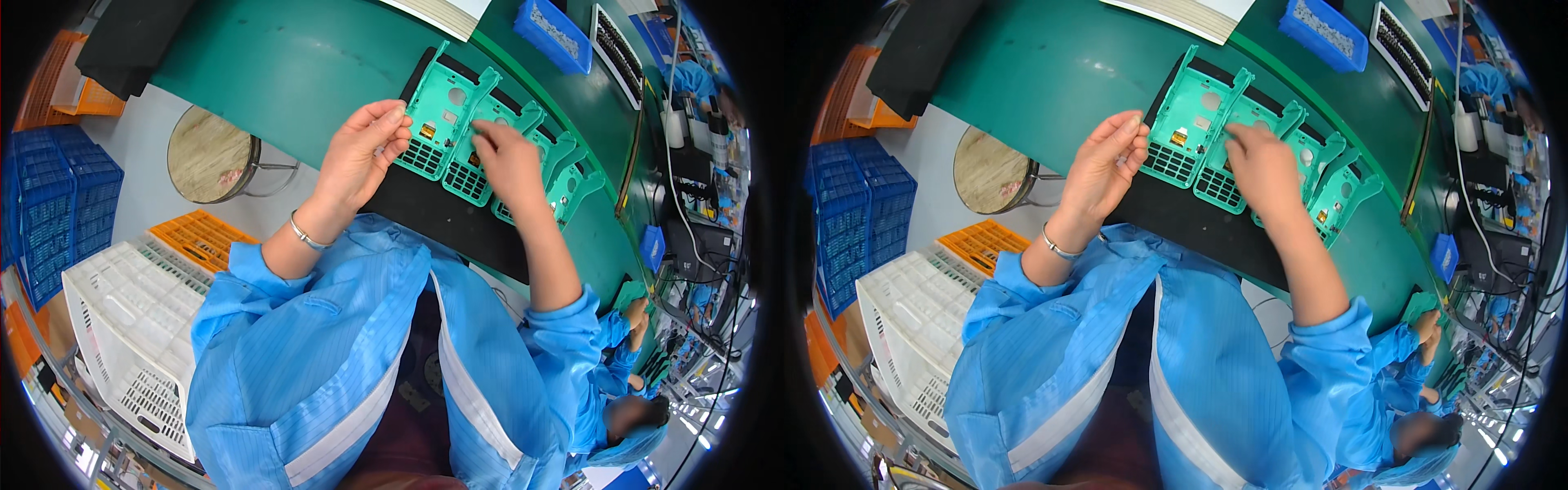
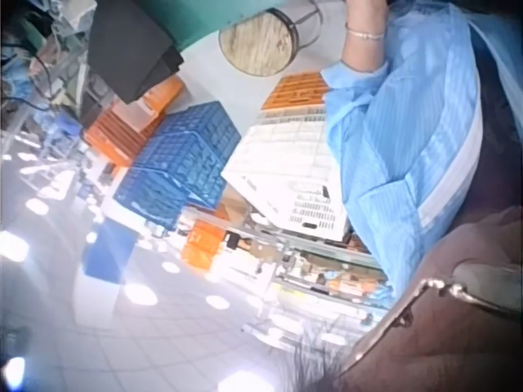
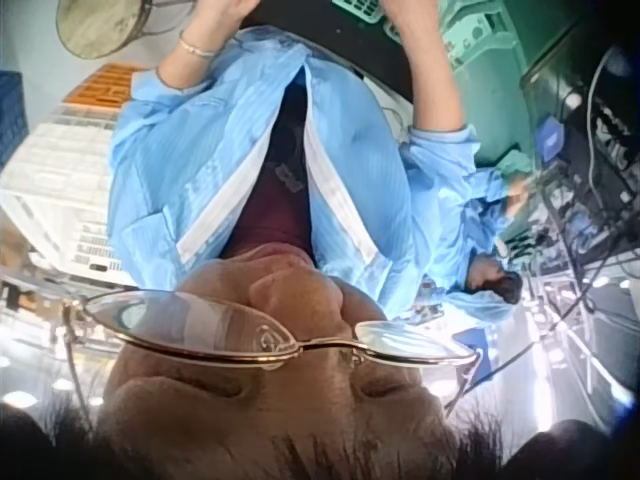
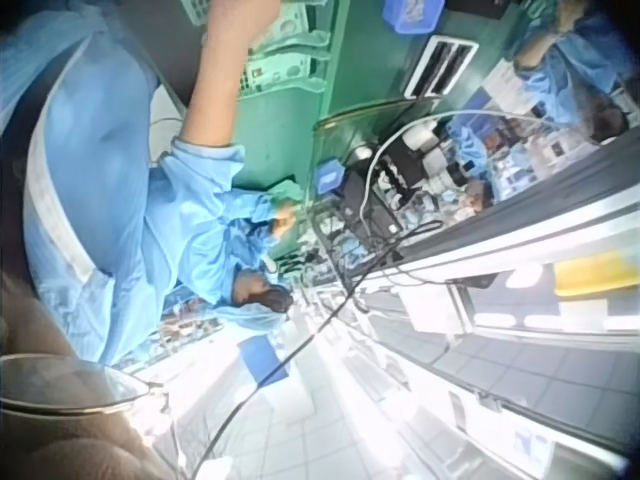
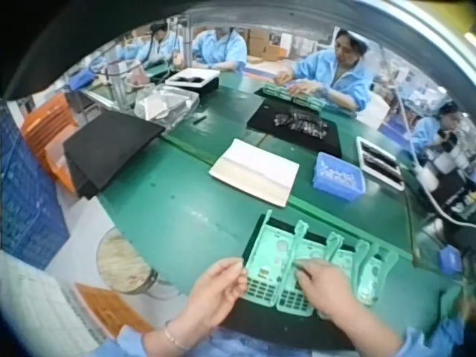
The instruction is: Assembling electronic device housings by inserting small metal components and applying labels.
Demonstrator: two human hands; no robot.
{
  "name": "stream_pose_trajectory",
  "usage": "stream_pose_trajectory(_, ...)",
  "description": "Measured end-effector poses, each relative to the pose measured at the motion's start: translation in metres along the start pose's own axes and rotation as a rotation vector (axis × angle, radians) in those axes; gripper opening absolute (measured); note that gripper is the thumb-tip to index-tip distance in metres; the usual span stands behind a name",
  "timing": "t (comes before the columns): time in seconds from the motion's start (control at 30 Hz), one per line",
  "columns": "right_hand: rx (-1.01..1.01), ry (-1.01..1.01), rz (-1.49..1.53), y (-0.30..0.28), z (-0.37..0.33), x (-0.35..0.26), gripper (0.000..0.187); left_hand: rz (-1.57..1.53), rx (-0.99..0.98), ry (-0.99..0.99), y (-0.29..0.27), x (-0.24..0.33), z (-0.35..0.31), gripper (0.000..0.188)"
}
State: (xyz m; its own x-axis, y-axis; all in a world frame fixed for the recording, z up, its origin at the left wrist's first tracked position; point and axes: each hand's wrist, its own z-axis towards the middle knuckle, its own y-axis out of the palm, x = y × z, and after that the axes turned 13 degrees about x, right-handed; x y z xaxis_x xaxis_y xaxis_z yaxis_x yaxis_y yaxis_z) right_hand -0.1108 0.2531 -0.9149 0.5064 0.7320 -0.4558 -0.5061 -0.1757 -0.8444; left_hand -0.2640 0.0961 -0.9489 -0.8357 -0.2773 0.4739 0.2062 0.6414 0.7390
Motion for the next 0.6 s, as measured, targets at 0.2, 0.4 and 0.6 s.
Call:
stream_pose_trajectory(0.2, -0.002, -0.130, -0.126, 0.007, -0.015, 0.000, 0.025, -0.031, -0.026, 0.017, -0.001, 0.001, 0.002, 0.012)
stream_pose_trajectory(0.4, 0.163, -0.299, -0.133, 0.000, 0.006, 0.002, 0.021, -0.014, -0.005, 0.021, -0.008, 0.002, 0.002, 0.011)
stream_pose_trajectory(0.6, 0.114, -0.263, -0.366, 0.014, 0.019, 0.008, 0.012, -0.019, 0.002, 0.028, -0.008, 0.008, 0.001, 0.011)
